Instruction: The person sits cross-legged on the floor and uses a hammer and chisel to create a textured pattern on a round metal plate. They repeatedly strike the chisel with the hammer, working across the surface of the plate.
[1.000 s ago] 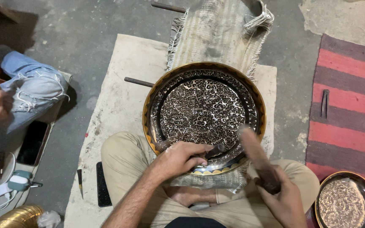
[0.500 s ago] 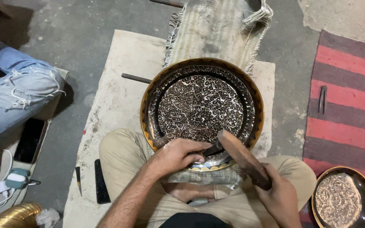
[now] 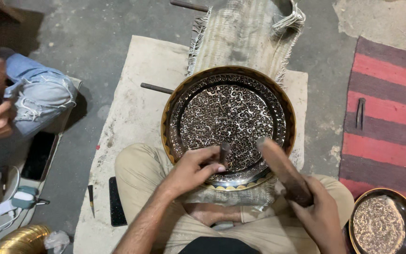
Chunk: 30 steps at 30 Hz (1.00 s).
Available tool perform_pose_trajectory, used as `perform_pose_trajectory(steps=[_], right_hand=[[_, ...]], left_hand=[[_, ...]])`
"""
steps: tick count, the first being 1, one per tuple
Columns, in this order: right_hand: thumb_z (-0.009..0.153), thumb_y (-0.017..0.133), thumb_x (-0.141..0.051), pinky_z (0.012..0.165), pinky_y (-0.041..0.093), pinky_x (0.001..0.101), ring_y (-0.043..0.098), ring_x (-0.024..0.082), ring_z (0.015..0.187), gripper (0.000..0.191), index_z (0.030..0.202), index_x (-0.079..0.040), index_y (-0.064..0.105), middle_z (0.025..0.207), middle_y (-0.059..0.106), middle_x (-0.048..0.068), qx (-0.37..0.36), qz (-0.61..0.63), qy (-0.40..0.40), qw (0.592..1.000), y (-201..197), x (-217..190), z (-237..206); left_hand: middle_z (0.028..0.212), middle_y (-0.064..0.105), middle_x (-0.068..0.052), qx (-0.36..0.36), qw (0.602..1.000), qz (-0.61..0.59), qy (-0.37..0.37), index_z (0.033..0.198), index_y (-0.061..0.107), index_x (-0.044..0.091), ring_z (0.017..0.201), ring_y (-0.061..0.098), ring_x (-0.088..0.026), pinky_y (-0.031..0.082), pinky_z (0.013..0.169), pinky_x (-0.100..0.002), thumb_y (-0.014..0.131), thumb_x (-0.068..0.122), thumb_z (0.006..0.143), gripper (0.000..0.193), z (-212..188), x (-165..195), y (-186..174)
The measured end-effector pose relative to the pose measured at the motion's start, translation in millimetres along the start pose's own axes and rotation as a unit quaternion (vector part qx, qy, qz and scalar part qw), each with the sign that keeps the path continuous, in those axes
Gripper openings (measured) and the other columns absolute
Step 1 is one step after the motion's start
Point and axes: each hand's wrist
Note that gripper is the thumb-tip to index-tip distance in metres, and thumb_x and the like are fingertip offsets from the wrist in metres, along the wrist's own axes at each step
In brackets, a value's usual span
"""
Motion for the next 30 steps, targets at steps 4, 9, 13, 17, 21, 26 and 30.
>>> perform_pose_trajectory(steps=[4, 9, 13, 17, 21, 26, 30], right_hand=[[0.083, 0.082, -0.013, 0.078, 0.055, 0.0329, 0.072, 0.018, 0.085, 0.036, 0.114, -0.004, 0.066, 0.093, 0.077, 0.014, 0.048, 0.102, -0.003, 0.994, 30.5, -15.4, 32.7], [0.078, 0.08, -0.015, 0.073, 0.056, 0.0311, 0.075, 0.016, 0.082, 0.048, 0.122, -0.004, 0.064, 0.092, 0.077, 0.012, 0.03, 0.07, 0.012, 0.997, 43.9, -23.3, 38.3], [0.078, 0.085, -0.018, 0.078, 0.055, 0.03, 0.07, 0.015, 0.089, 0.051, 0.121, -0.003, 0.064, 0.098, 0.075, 0.008, -0.005, 0.104, 0.013, 0.995, 37.2, -11.9, 20.4], [0.069, 0.089, -0.015, 0.066, 0.051, 0.0338, 0.059, 0.019, 0.078, 0.072, 0.131, -0.004, 0.056, 0.088, 0.063, 0.009, -0.045, 0.162, 0.076, 0.983, 23.7, 9.4, 1.6], [0.074, 0.086, -0.022, 0.072, 0.055, 0.035, 0.063, 0.02, 0.081, 0.07, 0.132, -0.003, 0.052, 0.09, 0.065, 0.008, -0.038, 0.145, 0.063, 0.987, 13.5, 19.7, 1.2], [0.064, 0.091, -0.03, 0.078, 0.057, 0.0395, 0.073, 0.026, 0.093, 0.087, 0.135, -0.003, 0.049, 0.102, 0.072, 0.017, -0.033, -0.025, 0.028, 0.999, 0.5, 11.6, 18.3], [0.082, 0.086, -0.031, 0.081, 0.058, 0.0423, 0.075, 0.032, 0.097, 0.07, 0.142, -0.015, 0.053, 0.104, 0.076, 0.018, -0.085, -0.185, 0.089, 0.975, -14.5, 2.8, 28.9]], left_hand=[[0.11, 0.08, -0.008, 0.032, 0.995, -0.097, -0.018, 0.141, 0.058, 0.008, 0.102, 0.077, -0.017, 0.061, 0.096, -0.037, 0.065, 0.013, 0.093, 0.049, -15.1, 0.6, -10.1], [0.102, 0.08, -0.005, -0.006, 0.999, -0.013, -0.045, 0.139, 0.055, 0.009, 0.094, 0.077, -0.016, 0.06, 0.093, -0.034, 0.069, 0.018, 0.093, 0.048, -8.3, 7.9, -9.6], [0.1, 0.079, -0.01, -0.025, 0.998, 0.055, -0.024, 0.138, 0.055, 0.009, 0.094, 0.077, -0.02, 0.061, 0.088, -0.036, 0.073, 0.023, 0.091, 0.052, 4.1, 11.2, 0.6], [0.108, 0.076, -0.014, -0.032, 0.993, 0.102, 0.045, 0.139, 0.056, 0.01, 0.101, 0.076, -0.025, 0.061, 0.09, -0.038, 0.074, 0.026, 0.091, 0.054, 11.9, 5.1, 8.4], [0.113, 0.077, -0.013, -0.036, 0.991, 0.105, 0.079, 0.137, 0.06, 0.011, 0.104, 0.077, -0.026, 0.06, 0.093, -0.038, 0.073, 0.027, 0.093, 0.048, 11.1, -3.4, 16.5], [0.115, 0.076, -0.014, -0.021, 0.991, 0.106, 0.078, 0.138, 0.06, 0.01, 0.104, 0.076, -0.027, 0.06, 0.093, -0.039, 0.074, 0.026, 0.092, 0.051, 13.6, -4.9, 22.6], [0.117, 0.076, -0.013, -0.023, 0.991, 0.101, 0.079, 0.138, 0.06, 0.011, 0.106, 0.076, -0.025, 0.06, 0.094, -0.038, 0.074, 0.026, 0.092, 0.05, 15.2, -0.1, 24.4]])
Point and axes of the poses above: each hand's wrist, its own z-axis towards the middle knuckle, its own y-axis out of the palm, x = y × z
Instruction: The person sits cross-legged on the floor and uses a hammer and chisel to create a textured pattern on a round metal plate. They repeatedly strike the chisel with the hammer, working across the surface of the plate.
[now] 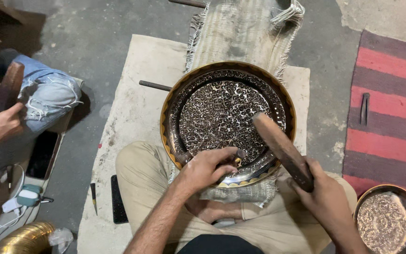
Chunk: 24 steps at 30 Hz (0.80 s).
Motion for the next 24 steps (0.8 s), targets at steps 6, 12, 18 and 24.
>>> perform_pose_trajectory(steps=[6, 12, 18, 24], right_hand=[[0.076, 0.086, -0.028, 0.076, 0.058, 0.0393, 0.073, 0.03, 0.086, 0.054, 0.119, -0.008, 0.059, 0.096, 0.071, 0.015, 0.037, 0.237, -0.037, 0.97, -10.8, -4.4, -2.3], [0.071, 0.086, -0.023, 0.079, 0.057, 0.0384, 0.074, 0.028, 0.09, 0.071, 0.137, -0.019, 0.06, 0.098, 0.075, 0.011, 0.005, 0.027, -0.123, 0.992, -25.3, -7.5, 1.7], [0.077, 0.083, -0.027, 0.08, 0.059, 0.0443, 0.074, 0.037, 0.094, 0.073, 0.144, -0.026, 0.055, 0.098, 0.075, 0.02, -0.015, -0.017, -0.085, 0.996, -32.4, -24.8, 5.4], [0.076, 0.078, -0.024, 0.078, 0.06, 0.0424, 0.077, 0.034, 0.093, 0.065, 0.137, -0.018, 0.056, 0.101, 0.076, 0.019, 0.02, 0.104, -0.127, 0.986, -36.0, -34.6, 2.1]], left_hand=[[0.118, 0.076, -0.009, -0.019, 0.998, 0.005, -0.064, 0.14, 0.061, 0.017, 0.103, 0.076, -0.02, 0.062, 0.093, -0.036, 0.071, 0.028, 0.091, 0.052, 2.1, 2.7, 2.6], [0.122, 0.075, -0.011, -0.01, 0.999, 0.029, -0.025, 0.14, 0.059, 0.012, 0.106, 0.075, -0.022, 0.06, 0.094, -0.037, 0.072, 0.028, 0.094, 0.051, 2.2, -1.8, 3.1], [0.114, 0.078, -0.012, -0.015, 0.998, 0.064, -0.024, 0.127, 0.069, 0.01, 0.104, 0.076, -0.025, 0.059, 0.096, -0.038, 0.073, 0.028, 0.094, 0.038, 1.2, -4.5, 2.7], [0.115, 0.078, -0.012, -0.035, 0.995, 0.06, -0.069, 0.125, 0.07, 0.009, 0.106, 0.076, -0.024, 0.06, 0.098, -0.037, 0.073, 0.03, 0.095, 0.037, 1.0, -6.6, 3.2]])
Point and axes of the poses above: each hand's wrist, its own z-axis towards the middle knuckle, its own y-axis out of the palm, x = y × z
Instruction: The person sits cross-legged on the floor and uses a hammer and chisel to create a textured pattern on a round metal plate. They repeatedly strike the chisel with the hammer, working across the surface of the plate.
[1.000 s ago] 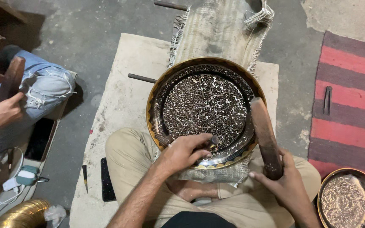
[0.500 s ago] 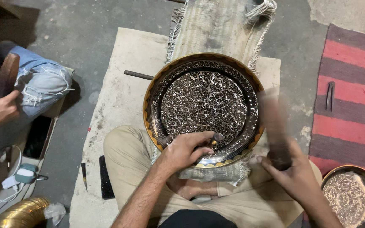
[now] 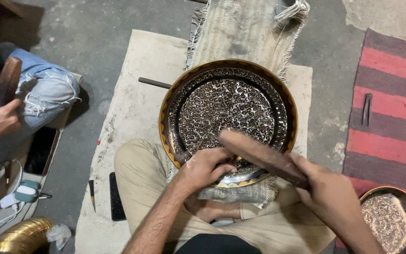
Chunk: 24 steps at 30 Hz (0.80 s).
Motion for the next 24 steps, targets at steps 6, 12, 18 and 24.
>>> perform_pose_trajectory(steps=[6, 12, 18, 24], right_hand=[[0.074, 0.086, -0.019, 0.08, 0.058, 0.0435, 0.075, 0.035, 0.09, 0.063, 0.131, -0.016, 0.059, 0.099, 0.073, 0.014, 0.009, 0.012, 0.047, 0.999, -0.1, 7.5, -6.6], [0.07, 0.081, -0.014, 0.081, 0.059, 0.0395, 0.077, 0.03, 0.096, 0.065, 0.132, -0.015, 0.06, 0.105, 0.076, 0.014, 0.039, 0.031, 0.015, 0.999, 3.9, 13.9, -10.4], [0.068, 0.08, -0.01, 0.08, 0.059, 0.041, 0.075, 0.035, 0.094, 0.073, 0.138, -0.017, 0.06, 0.102, 0.075, 0.017, 0.02, -0.051, 0.015, 0.998, 10.9, 22.7, -17.8], [0.064, 0.08, -0.011, 0.082, 0.057, 0.0415, 0.073, 0.037, 0.094, 0.075, 0.136, -0.016, 0.06, 0.105, 0.074, 0.018, 0.044, -0.076, -0.015, 0.996, 15.4, 28.7, -29.6]], left_hand=[[0.127, 0.072, -0.014, 0.05, 0.995, -0.038, 0.075, 0.138, 0.062, 0.008, 0.112, 0.073, -0.026, 0.058, 0.099, -0.038, 0.072, 0.026, 0.092, 0.05, -0.9, 1.5, -0.5], [0.126, 0.072, -0.013, 0.049, 0.995, -0.034, 0.082, 0.136, 0.063, 0.008, 0.11, 0.072, -0.025, 0.057, 0.097, -0.04, 0.071, 0.028, 0.092, 0.049, 0.7, 2.8, -0.5], [0.125, 0.072, -0.014, 0.059, 0.991, -0.048, 0.106, 0.136, 0.063, 0.007, 0.11, 0.072, -0.025, 0.058, 0.097, -0.04, 0.07, 0.026, 0.093, 0.047, 0.4, -0.9, 0.6], [0.128, 0.072, -0.013, 0.056, 0.992, -0.048, 0.105, 0.137, 0.063, 0.008, 0.113, 0.072, -0.025, 0.057, 0.1, -0.039, 0.07, 0.026, 0.094, 0.047, -1.4, -0.8, 0.3]])
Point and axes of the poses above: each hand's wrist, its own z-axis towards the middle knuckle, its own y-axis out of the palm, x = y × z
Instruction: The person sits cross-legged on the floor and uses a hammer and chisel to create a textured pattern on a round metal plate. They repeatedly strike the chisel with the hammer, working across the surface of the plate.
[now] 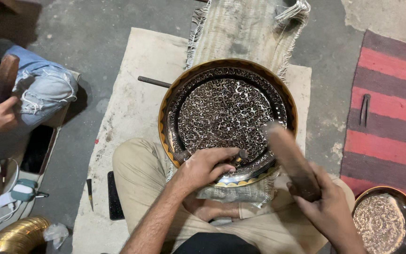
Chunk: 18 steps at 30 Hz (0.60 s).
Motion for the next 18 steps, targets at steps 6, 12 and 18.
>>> perform_pose_trajectory(steps=[6, 12, 18], right_hand=[[0.07, 0.079, -0.015, 0.082, 0.058, 0.0391, 0.077, 0.031, 0.094, 0.072, 0.138, -0.016, 0.057, 0.106, 0.077, 0.014, -0.016, 0.071, 0.031, 0.997, 1.8, -3.5, -4.1], [0.072, 0.08, -0.015, 0.082, 0.057, 0.0396, 0.077, 0.033, 0.094, 0.063, 0.131, -0.011, 0.058, 0.102, 0.078, 0.016, -0.003, 0.121, 0.045, 0.992, 7.3, -0.6, -8.6], [0.071, 0.079, -0.013, 0.08, 0.058, 0.0398, 0.076, 0.034, 0.093, 0.07, 0.137, -0.015, 0.058, 0.102, 0.074, 0.017, -0.014, 0.067, 0.049, 0.996, 6.3, 3.7, -10.9]], left_hand=[[0.131, 0.071, -0.012, -0.009, 1.0, 0.009, -0.001, 0.14, 0.062, 0.01, 0.115, 0.072, -0.025, 0.056, 0.102, -0.039, 0.07, 0.025, 0.094, 0.049, 0.3, 0.7, -0.3], [0.13, 0.072, -0.012, -0.003, 1.0, 0.004, 0.014, 0.139, 0.062, 0.01, 0.116, 0.072, -0.025, 0.057, 0.102, -0.039, 0.07, 0.026, 0.095, 0.048, -0.6, -1.6, 0.0], [0.117, 0.077, -0.009, -0.072, 0.992, 0.042, -0.098, 0.129, 0.068, 0.016, 0.107, 0.075, -0.021, 0.059, 0.099, -0.035, 0.07, 0.032, 0.095, 0.038, -0.6, 0.1, -1.0]])
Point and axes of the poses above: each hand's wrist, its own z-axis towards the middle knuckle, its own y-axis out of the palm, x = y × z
